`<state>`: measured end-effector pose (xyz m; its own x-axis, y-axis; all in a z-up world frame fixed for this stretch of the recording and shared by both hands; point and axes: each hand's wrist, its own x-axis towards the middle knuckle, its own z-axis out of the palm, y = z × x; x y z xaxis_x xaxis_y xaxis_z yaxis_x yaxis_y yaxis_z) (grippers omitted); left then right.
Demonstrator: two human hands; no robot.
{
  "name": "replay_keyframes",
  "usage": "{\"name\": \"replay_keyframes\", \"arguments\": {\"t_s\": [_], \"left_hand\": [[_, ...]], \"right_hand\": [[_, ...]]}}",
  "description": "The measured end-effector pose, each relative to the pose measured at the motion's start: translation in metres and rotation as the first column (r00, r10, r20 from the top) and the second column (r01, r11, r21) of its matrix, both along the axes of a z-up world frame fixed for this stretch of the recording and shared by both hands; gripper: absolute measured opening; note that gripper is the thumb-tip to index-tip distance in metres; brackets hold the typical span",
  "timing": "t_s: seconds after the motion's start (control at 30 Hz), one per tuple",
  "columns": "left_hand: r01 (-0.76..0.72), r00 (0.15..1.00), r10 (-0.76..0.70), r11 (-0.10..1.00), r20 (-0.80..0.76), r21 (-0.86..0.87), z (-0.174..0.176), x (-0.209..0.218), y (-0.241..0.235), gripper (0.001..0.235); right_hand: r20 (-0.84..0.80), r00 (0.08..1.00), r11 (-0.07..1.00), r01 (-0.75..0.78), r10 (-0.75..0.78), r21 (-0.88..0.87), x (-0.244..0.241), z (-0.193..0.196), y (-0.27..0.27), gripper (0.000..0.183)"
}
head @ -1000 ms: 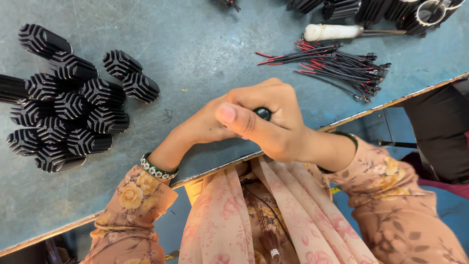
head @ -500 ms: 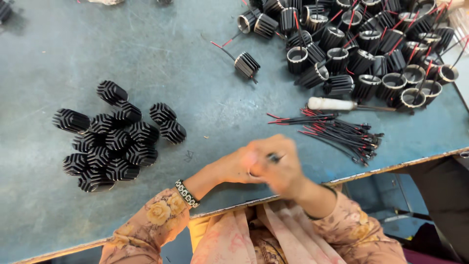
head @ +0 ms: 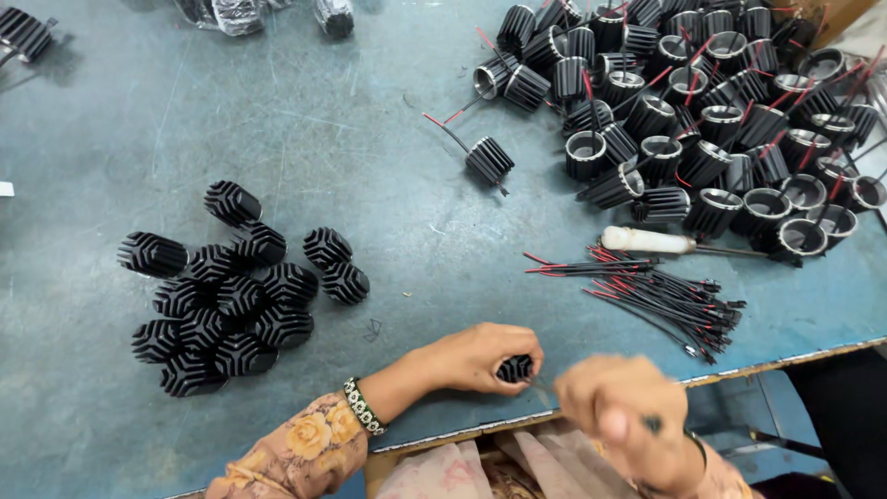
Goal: The person assembles black metal heat sinks for lighting fixtures by inserting red and black wires into the center and then using a green-handled screwdriver to tighten a small screw inside.
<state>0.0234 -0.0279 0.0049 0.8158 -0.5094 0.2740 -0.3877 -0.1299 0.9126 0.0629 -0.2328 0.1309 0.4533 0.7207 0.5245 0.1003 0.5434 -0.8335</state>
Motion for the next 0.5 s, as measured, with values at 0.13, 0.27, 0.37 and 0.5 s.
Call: {"name": "replay_keyframes", "arguments": {"t_s": [0.13, 0.27, 0.37, 0.5], "left_hand": [[-0.019, 0.999, 0.018, 0.999, 0.033, 0.027, -0.011, 0.0, -0.001, 0.023], [-0.078, 0.994, 0.069, 0.991, 0.091, 0.107, -0.02, -0.002, 0.0, 0.028], [-0.112, 0.987, 0.124, 0.987, -0.105, 0.118, -0.022, -0.005, 0.002, 0.028], [-0.046, 0.989, 0.051, 0.998, -0.139, 0.039, -0.008, -0.006, 0.008, 0.025]], "right_hand": [[-0.334, 0.941, 0.997, 0.042, -0.062, -0.066, 0.027, -0.009, 0.04, 0.053], [-0.143, 0.988, 0.985, 0.026, -0.051, -0.17, 0.022, -0.001, 0.068, 0.047], [0.125, 0.992, 0.972, 0.031, -0.001, -0.232, 0.011, 0.008, 0.076, 0.041], [0.327, 0.91, 0.949, -0.169, 0.254, -0.268, -0.009, 0.009, 0.069, 0.042]]}}
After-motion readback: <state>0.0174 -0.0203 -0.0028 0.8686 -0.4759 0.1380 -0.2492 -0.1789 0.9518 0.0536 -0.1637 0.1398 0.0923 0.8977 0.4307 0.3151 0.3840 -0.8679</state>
